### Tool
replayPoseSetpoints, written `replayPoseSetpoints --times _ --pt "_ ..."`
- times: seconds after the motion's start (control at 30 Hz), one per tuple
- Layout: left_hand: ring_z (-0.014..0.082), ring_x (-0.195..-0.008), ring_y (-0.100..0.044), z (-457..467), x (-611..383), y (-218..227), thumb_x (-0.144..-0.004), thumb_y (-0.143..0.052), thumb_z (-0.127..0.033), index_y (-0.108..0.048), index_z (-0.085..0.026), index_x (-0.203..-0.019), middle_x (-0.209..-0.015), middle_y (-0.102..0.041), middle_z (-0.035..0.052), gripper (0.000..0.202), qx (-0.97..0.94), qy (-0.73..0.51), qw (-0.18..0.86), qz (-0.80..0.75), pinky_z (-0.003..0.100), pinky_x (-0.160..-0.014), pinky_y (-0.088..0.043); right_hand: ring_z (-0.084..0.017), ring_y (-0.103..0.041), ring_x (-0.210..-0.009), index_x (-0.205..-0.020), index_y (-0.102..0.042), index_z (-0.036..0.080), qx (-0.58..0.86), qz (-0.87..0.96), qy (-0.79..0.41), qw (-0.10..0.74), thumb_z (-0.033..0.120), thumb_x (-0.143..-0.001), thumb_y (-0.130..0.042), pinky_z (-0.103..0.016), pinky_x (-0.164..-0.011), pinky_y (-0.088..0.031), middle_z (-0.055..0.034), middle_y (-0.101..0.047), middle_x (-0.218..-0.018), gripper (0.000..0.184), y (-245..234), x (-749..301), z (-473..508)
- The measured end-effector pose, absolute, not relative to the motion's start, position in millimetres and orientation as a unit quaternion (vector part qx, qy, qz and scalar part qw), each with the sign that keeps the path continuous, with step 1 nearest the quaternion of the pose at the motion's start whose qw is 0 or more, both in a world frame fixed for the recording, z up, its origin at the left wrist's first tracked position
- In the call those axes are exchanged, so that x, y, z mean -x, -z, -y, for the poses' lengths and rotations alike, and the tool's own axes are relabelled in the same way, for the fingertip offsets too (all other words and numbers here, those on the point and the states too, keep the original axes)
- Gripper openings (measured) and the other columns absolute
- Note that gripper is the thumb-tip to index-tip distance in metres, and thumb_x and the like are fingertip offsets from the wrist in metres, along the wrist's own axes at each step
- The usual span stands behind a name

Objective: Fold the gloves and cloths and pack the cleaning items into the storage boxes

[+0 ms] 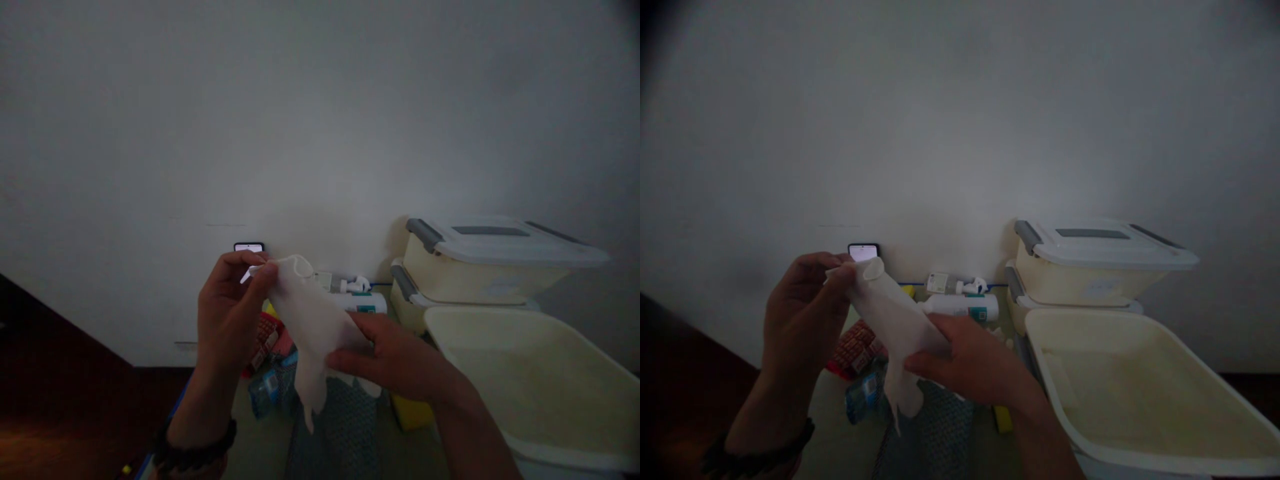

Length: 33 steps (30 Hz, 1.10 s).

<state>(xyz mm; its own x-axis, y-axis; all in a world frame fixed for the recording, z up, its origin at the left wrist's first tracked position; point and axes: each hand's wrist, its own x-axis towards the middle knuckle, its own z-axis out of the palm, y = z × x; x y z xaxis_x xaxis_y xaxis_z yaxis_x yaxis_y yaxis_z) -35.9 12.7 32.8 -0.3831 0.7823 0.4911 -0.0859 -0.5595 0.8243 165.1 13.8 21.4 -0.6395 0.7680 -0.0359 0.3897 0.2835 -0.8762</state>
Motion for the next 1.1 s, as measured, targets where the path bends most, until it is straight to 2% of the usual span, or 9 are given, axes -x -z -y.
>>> replayPoseSetpoints --times 0.17,0.37,0.53,0.63,0.77,0.87,0.97,1.03,1.1 --pt "0.0095 -0.075 -0.060 -12.5 36.4 -32.8 -0.075 -0.069 -0.019 -0.060 -0.020 -0.083 -0.089 -0.063 -0.0001 0.012 -0.478 -0.737 0.320 -0.355 0.016 -0.061 -0.050 -0.014 -0.056 -0.070 -0.102 -0.058 0.019 0.369 0.763 -0.453 0.277 0.038 -0.085 -0.056 -0.024 -0.059 -0.046 -0.0023 -0.063 -0.087 0.026 -21.8 -163.6 -13.5" --pt "0.0109 -0.079 -0.064 -12.7 35.9 -31.5 -0.072 -0.073 -0.017 -0.059 -0.021 -0.092 -0.103 -0.067 0.0019 0.025 -0.506 -0.696 0.350 -0.370 0.016 -0.061 -0.053 -0.016 -0.062 -0.071 -0.097 -0.060 0.023 0.374 0.730 -0.464 0.335 0.043 -0.085 -0.056 -0.024 -0.059 -0.048 -0.0009 -0.067 -0.085 0.024 -23.7 -162.6 -13.9" --pt "0.0124 -0.081 -0.065 -14.6 39.6 -29.5 -0.072 -0.073 -0.018 -0.061 -0.020 -0.085 -0.093 -0.069 0.0015 0.018 -0.485 -0.707 0.351 -0.375 0.018 -0.064 -0.052 -0.016 -0.062 -0.078 -0.094 -0.063 0.021 0.375 0.723 -0.466 0.346 0.039 -0.089 -0.050 -0.025 -0.066 -0.047 -0.0020 -0.068 -0.089 0.023 -24.6 -161.0 -14.2" --pt "0.0102 -0.074 -0.064 -15.5 41.5 -29.1 -0.071 -0.074 -0.019 -0.062 -0.020 -0.080 -0.086 -0.069 0.0002 0.015 -0.472 -0.714 0.352 -0.378 0.016 -0.061 -0.051 -0.014 -0.059 -0.073 -0.090 -0.064 0.020 0.377 0.713 -0.484 0.338 0.035 -0.090 -0.047 -0.023 -0.060 -0.045 -0.0017 -0.066 -0.082 0.023 -24.0 -160.7 -14.9" --pt "0.0076 -0.065 -0.060 -15.8 41.2 -30.5 -0.069 -0.075 -0.022 -0.062 -0.019 -0.076 -0.078 -0.066 -0.0017 0.015 -0.451 -0.723 0.353 -0.387 0.013 -0.054 -0.047 -0.013 -0.052 -0.064 -0.078 -0.061 0.019 0.370 0.720 -0.479 0.340 0.045 -0.091 -0.041 -0.023 -0.056 -0.040 -0.0002 -0.058 -0.070 0.035 -22.4 -160.9 -16.0" --pt "0.0075 -0.063 -0.058 -16.0 40.3 -32.5 -0.066 -0.076 -0.021 -0.061 -0.019 -0.075 -0.078 -0.065 -0.0019 0.018 -0.426 -0.735 0.358 -0.388 0.013 -0.050 -0.045 -0.012 -0.049 -0.064 -0.075 -0.059 0.019 0.370 0.732 -0.459 0.340 0.050 -0.092 -0.037 -0.024 -0.056 -0.039 0.0002 -0.054 -0.069 0.041 -22.7 -161.6 -16.5" --pt "0.0081 -0.062 -0.056 -16.6 40.0 -34.1 -0.064 -0.075 -0.019 -0.061 -0.020 -0.075 -0.080 -0.064 -0.0014 0.019 -0.410 -0.749 0.337 -0.396 0.014 -0.048 -0.043 -0.013 -0.052 -0.067 -0.083 -0.061 0.018 0.361 0.747 -0.465 0.308 0.050 -0.089 -0.044 -0.024 -0.058 -0.040 -0.0004 -0.057 -0.073 0.037 -22.7 -163.0 -16.6" --pt "0.0083 -0.063 -0.055 -17.1 39.8 -34.7 -0.063 -0.074 -0.017 -0.060 -0.020 -0.075 -0.082 -0.063 -0.0011 0.018 -0.402 -0.755 0.327 -0.401 0.014 -0.048 -0.043 -0.014 -0.055 -0.071 -0.093 -0.063 0.019 0.359 0.751 -0.476 0.284 0.050 -0.083 -0.055 -0.024 -0.059 -0.042 -0.0009 -0.061 -0.080 0.033 -21.4 -164.0 -16.6" --pt "0.0084 -0.063 -0.055 -17.3 39.4 -35.1 -0.063 -0.073 -0.017 -0.060 -0.020 -0.075 -0.082 -0.063 -0.0010 0.018 -0.399 -0.755 0.325 -0.406 0.014 -0.048 -0.043 -0.017 -0.058 -0.077 -0.102 -0.062 0.021 0.368 0.750 -0.471 0.281 0.048 -0.075 -0.066 -0.026 -0.062 -0.045 -0.0020 -0.064 -0.087 0.038 -19.5 -164.9 -16.5"
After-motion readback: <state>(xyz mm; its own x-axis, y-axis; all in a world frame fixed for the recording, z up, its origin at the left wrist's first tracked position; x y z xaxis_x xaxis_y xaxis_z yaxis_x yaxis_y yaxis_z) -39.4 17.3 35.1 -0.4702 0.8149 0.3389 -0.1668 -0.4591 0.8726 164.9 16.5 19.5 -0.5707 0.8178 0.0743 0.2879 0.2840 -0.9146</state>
